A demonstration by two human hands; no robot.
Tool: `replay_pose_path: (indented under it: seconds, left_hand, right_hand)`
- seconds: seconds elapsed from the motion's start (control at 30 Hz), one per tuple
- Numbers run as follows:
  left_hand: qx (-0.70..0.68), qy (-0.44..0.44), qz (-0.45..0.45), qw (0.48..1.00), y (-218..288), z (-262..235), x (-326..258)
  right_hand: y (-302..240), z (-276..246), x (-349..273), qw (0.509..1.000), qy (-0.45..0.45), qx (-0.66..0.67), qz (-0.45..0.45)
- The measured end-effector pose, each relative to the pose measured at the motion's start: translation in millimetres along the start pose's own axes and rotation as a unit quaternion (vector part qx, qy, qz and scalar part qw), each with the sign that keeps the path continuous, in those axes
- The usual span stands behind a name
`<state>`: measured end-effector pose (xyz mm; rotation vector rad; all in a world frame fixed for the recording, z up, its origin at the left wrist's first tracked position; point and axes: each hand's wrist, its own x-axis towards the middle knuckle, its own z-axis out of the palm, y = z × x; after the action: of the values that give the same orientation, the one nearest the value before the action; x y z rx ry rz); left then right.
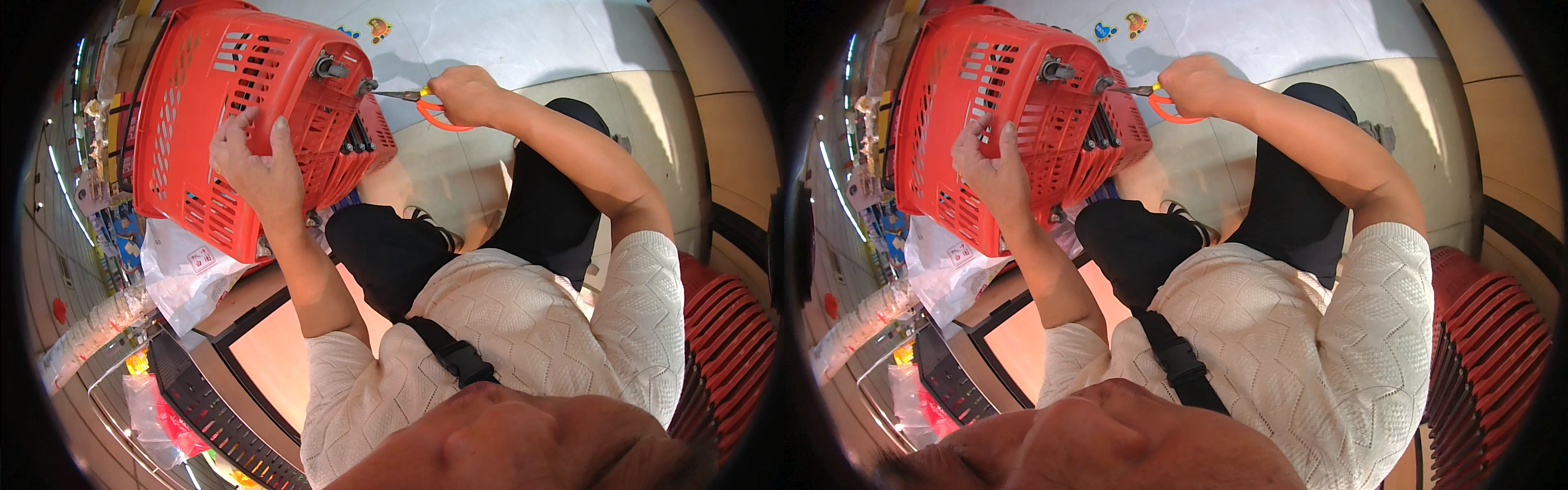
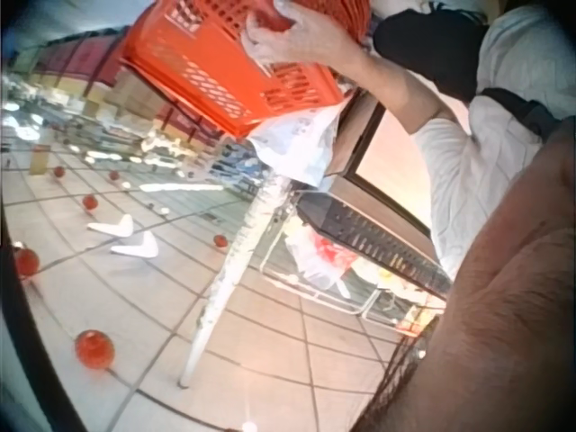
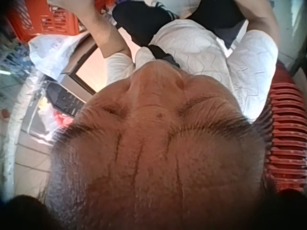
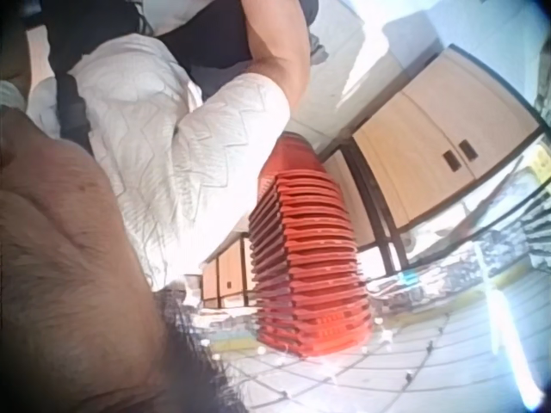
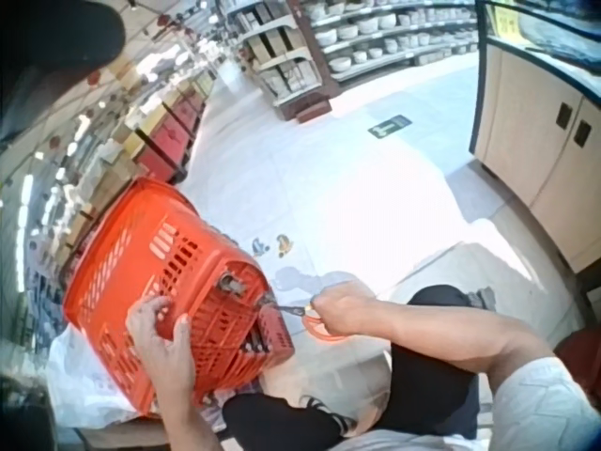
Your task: The person sits on the floor of a supermarket and uses scissors to pry and cut a plastic fastener from the side of a red shopping basket.
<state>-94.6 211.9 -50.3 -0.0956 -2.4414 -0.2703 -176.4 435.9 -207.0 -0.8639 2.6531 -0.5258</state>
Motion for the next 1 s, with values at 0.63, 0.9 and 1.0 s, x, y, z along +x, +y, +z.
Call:
replay_pose_path:
  seconds: [0.63, 0.9, 1.0]
  left_hand:
    - [0.001, -0.006, -0.030, 1.000, -4, 6, 0]
    - [0.011, 0.005, -0.012, 1.000, -10, 8, -2]
    - [0.015, 0.007, -0.007, 1.000, -10, 8, -2]
  right_hand:
    - [-18, -22, -29, 0.997, -0.028, 0.031, 0.064]
    - [-25, -19, -20, 0.996, -0.036, 0.043, 0.076]
    - [-23, -16, -18, 0.996, -0.037, 0.035, 0.072]
